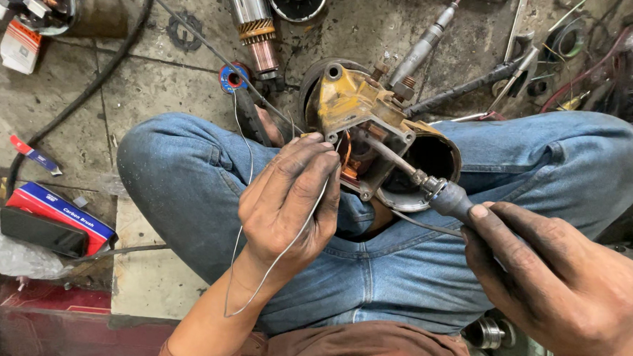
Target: The person sits on the floor and works on an electric motor housing. They use pliers to adjust internal components, then use a soldering iron to solder wires inside the housing. The person also uses a screwdriver and a small brush on the motor parts.
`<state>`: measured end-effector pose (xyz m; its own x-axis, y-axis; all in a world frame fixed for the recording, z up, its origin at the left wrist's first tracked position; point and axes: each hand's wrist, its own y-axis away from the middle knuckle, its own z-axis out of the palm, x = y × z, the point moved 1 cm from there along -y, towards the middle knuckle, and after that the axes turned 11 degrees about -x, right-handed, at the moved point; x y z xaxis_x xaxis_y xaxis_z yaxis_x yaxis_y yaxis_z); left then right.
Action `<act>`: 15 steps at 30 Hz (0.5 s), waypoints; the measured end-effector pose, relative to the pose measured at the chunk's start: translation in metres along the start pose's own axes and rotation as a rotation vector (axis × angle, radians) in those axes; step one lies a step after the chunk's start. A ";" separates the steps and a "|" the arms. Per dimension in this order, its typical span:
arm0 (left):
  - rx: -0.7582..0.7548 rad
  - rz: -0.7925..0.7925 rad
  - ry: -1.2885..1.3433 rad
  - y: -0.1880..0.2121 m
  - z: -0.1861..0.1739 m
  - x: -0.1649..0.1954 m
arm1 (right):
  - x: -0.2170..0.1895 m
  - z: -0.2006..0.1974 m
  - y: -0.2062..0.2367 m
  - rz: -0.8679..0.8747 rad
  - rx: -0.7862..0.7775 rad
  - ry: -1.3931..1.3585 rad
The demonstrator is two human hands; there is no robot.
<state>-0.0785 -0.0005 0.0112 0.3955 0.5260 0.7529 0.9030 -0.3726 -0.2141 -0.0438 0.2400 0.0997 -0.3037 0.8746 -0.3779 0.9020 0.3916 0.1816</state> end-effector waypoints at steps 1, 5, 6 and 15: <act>-0.001 0.001 0.002 0.000 0.000 0.000 | 0.000 0.000 0.000 0.002 -0.003 0.000; 0.004 -0.001 0.002 0.000 -0.001 0.000 | 0.000 -0.001 0.000 0.005 -0.010 -0.008; 0.004 0.001 -0.001 0.001 -0.002 0.000 | 0.000 -0.001 0.000 0.007 -0.010 -0.012; -0.004 -0.004 0.001 -0.001 0.001 0.000 | -0.001 -0.002 -0.001 0.011 -0.021 0.004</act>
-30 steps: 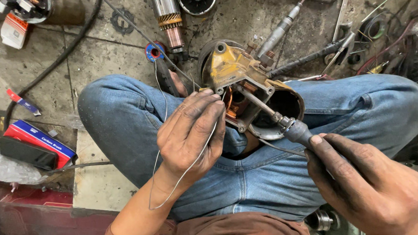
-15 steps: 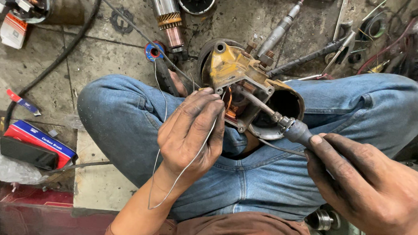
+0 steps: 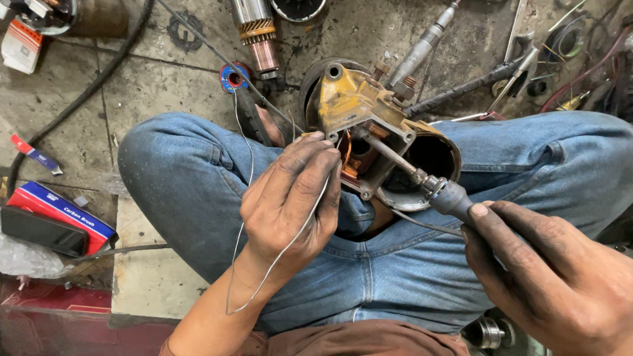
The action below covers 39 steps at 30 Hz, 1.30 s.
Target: The person sits on the floor and works on an electric motor housing. They use pliers to adjust internal components, then use a soldering iron to solder wires inside the housing. The person also uses a screwdriver and a small brush on the motor parts.
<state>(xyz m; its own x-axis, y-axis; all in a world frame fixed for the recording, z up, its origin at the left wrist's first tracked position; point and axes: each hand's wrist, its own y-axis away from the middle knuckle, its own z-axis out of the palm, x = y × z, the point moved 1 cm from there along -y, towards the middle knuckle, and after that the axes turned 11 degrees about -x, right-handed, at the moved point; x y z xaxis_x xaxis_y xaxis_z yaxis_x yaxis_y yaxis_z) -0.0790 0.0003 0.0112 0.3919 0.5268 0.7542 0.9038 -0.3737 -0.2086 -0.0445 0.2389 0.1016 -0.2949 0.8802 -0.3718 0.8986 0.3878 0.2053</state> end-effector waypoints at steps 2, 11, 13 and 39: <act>0.004 0.004 0.005 0.000 -0.001 0.000 | 0.000 0.000 0.000 0.002 0.004 -0.014; 0.009 -0.017 0.001 0.001 0.002 0.001 | 0.001 0.001 0.000 0.000 0.017 -0.004; 0.023 -0.032 -0.012 0.003 0.004 0.001 | 0.000 0.001 0.000 0.002 0.020 -0.005; 0.139 -0.041 -0.003 -0.004 0.009 0.002 | 0.008 0.004 0.014 -0.052 0.163 -0.045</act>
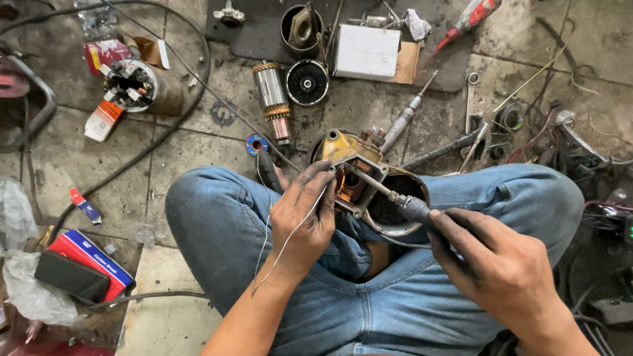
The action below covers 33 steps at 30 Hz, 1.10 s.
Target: The person sits on the floor and works on an electric motor housing. They use pliers to adjust internal components, then use a soldering iron to solder wires inside the housing. The person also uses a screwdriver and a small brush on the motor parts.
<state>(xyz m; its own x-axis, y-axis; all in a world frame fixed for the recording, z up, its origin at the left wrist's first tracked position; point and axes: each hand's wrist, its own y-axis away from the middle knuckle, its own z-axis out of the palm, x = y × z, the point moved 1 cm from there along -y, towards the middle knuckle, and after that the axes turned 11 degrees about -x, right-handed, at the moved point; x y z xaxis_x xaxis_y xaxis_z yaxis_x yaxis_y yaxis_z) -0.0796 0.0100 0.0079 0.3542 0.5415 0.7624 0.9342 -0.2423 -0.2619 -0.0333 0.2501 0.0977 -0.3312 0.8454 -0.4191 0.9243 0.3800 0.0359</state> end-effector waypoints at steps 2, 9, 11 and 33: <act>0.003 0.002 0.011 0.001 0.001 -0.001 | 0.000 -0.001 0.002 -0.004 0.005 -0.004; 0.029 0.022 0.041 0.004 0.003 -0.005 | -0.002 -0.002 0.005 -0.018 0.039 0.009; 0.042 0.029 0.036 0.005 0.004 -0.007 | -0.003 -0.002 0.006 -0.029 0.053 0.009; 0.095 0.059 0.005 0.008 0.007 -0.007 | -0.020 -0.002 0.008 0.025 0.089 0.025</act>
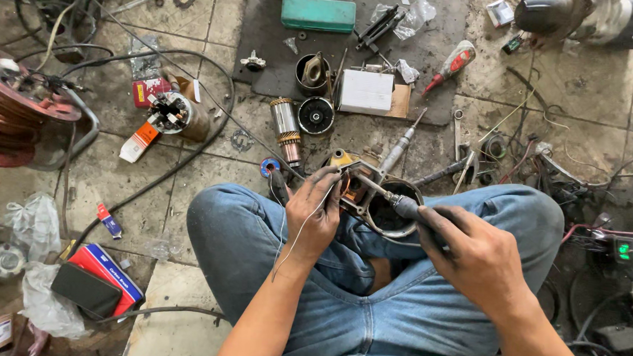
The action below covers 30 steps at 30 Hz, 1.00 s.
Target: The person sits on the floor and works on an electric motor housing. They use pliers to adjust internal components, then use a soldering iron to solder wires inside the housing. The person also uses a screwdriver and a small brush on the motor parts.
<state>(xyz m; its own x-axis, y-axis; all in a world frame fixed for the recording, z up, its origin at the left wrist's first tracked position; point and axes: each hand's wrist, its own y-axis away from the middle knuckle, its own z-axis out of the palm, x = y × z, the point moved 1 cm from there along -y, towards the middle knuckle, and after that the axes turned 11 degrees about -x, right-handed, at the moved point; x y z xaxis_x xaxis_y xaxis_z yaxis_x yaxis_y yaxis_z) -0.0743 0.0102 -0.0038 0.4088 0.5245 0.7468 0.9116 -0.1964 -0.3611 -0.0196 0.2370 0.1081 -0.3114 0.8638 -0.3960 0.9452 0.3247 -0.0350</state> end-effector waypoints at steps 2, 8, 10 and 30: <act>-0.002 -0.005 -0.011 0.001 0.001 -0.001 | -0.002 0.001 0.000 0.005 0.023 -0.001; -0.012 -0.042 -0.033 0.004 0.005 -0.005 | -0.004 0.001 0.000 0.015 0.016 -0.021; -0.005 -0.040 -0.029 0.005 0.006 -0.006 | -0.005 0.001 0.000 0.018 0.012 -0.021; 0.565 -0.504 0.844 0.056 0.032 -0.029 | 0.019 0.032 0.035 0.334 0.188 -0.318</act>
<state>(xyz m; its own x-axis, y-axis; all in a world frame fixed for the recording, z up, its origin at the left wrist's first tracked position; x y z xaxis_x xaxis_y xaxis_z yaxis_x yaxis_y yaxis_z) -0.0369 0.0104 -0.0633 0.0941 -0.3303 0.9392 0.9180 0.3938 0.0465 0.0108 0.2522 0.0706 0.0295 0.7389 -0.6732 0.9987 -0.0502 -0.0114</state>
